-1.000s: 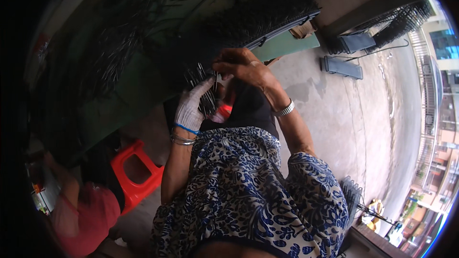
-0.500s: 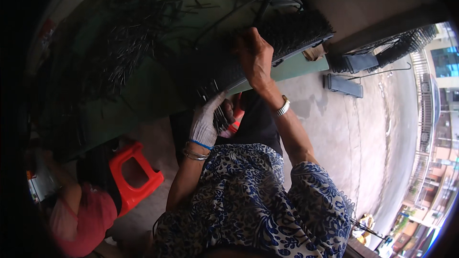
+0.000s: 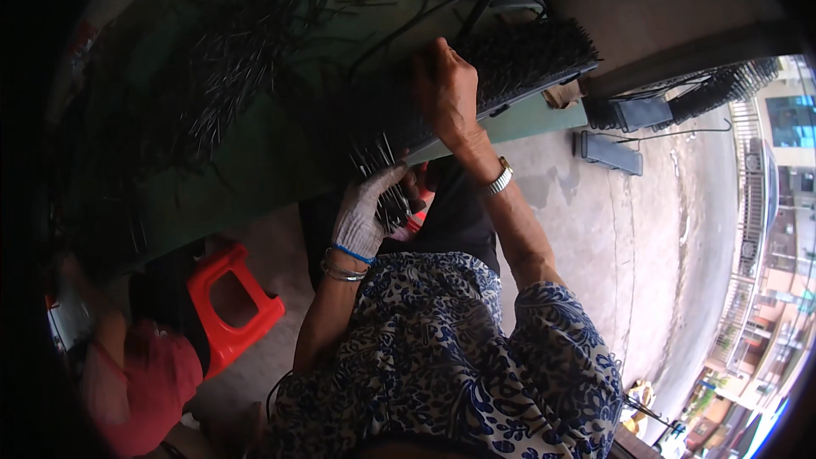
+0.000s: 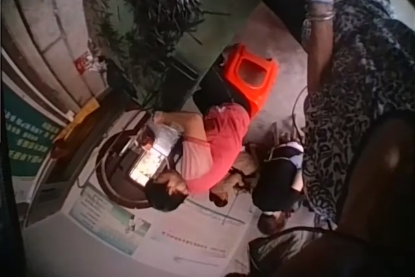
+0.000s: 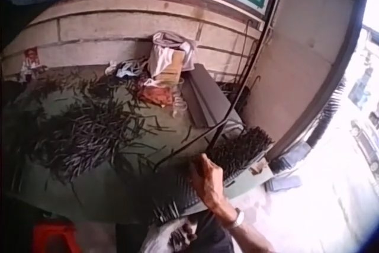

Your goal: Inserting bundles of black bristles into a brush head using pliers at a workbench.

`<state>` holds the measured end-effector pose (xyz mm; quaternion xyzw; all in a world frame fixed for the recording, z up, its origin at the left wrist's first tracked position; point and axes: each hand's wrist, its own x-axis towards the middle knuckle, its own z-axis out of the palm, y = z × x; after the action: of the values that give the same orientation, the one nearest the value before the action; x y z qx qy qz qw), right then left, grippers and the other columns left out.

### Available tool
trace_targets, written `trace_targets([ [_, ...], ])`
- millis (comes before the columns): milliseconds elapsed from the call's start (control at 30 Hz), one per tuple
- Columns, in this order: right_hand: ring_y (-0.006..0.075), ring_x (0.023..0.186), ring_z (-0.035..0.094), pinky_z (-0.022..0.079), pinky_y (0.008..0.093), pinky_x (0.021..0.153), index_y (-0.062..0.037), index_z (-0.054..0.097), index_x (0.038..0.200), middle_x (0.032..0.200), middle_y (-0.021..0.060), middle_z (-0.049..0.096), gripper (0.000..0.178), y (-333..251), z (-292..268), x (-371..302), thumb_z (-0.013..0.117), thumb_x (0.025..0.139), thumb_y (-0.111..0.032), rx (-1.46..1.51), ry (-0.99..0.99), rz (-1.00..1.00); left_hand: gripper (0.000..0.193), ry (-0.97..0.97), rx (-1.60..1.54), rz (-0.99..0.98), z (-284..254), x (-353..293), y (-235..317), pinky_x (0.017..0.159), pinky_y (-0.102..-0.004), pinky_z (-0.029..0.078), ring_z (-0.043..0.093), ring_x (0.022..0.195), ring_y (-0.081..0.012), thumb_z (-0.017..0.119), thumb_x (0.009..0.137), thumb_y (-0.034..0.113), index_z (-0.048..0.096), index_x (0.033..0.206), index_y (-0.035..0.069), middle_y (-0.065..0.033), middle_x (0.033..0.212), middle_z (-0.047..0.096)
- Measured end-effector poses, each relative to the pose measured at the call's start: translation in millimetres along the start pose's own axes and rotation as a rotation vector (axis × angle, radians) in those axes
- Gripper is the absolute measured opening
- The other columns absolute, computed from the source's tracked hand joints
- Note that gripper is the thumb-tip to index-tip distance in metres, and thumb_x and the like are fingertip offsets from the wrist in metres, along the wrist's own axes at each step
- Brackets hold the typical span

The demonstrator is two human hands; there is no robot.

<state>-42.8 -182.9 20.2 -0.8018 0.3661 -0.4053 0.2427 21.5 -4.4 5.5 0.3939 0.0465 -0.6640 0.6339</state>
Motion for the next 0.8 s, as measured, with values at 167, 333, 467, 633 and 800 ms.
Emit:
trace_targets([
  [167,0.0291,0.072,0.065,0.05,0.0325,0.062,-0.0016,0.06,0.094,0.084,0.0168,0.063,0.012,10.0,1.0,3.9,0.065,0.084,-0.007,-0.163,-0.039,-0.145,0.02,-0.016,-0.012,-0.02,-0.7,1.2,0.0,0.055,-0.0299,0.055,0.062,0.061,-0.015,0.066,0.087,0.007,0.066,0.106,0.002,-0.0056,0.074,0.063],
  [333,0.0368,0.085,0.061,0.051,0.041,0.069,-0.0131,0.066,0.102,0.101,0.0196,0.06,0.02,23.6,15.6,2.8,0.068,0.083,-0.022,-0.432,-0.002,-0.234,0.02,-0.052,-0.094,-0.036,0.3,-0.7,1.4,0.058,-0.0266,0.051,0.06,0.064,-0.0134,0.063,0.089,0.01,0.066,0.106,0.0,-0.0045,0.075,0.062],
  [467,0.0378,0.084,0.061,0.052,0.0416,0.071,-0.0152,0.069,0.102,0.103,0.0194,0.061,0.021,25.5,26.8,3.0,0.068,0.083,-0.024,-0.606,0.013,-0.328,0.021,-0.08,-0.01,0.036,4.4,-9.5,4.9,0.065,-0.0245,0.05,0.06,0.07,-0.0118,0.06,0.092,0.015,0.066,0.106,0.0,-0.0028,0.078,0.061],
  [633,0.0285,0.085,0.064,0.052,0.0367,0.072,-0.0105,0.07,0.103,0.107,0.0177,0.063,0.023,-7.9,-2.6,-14.7,0.069,0.084,-0.023,-0.397,-0.019,-0.168,0.019,-0.07,0.036,0.042,5.6,-10.8,6.4,0.065,-0.024,0.05,0.06,0.069,-0.0116,0.06,0.091,0.016,0.067,0.101,0.0,-0.003,0.078,0.061],
  [800,0.0136,0.081,0.063,0.049,0.0299,0.069,0.0025,0.067,0.104,0.088,0.0111,0.068,0.036,-18.2,-36.5,-32.6,0.068,0.089,-0.03,0.265,-0.513,0.106,0.018,-0.037,0.078,0.133,9.2,-10.9,2.9,0.048,-0.0275,0.049,0.059,0.051,-0.0157,0.065,0.087,0.01,0.066,0.099,-0.003,-0.007,0.065,0.062],
])
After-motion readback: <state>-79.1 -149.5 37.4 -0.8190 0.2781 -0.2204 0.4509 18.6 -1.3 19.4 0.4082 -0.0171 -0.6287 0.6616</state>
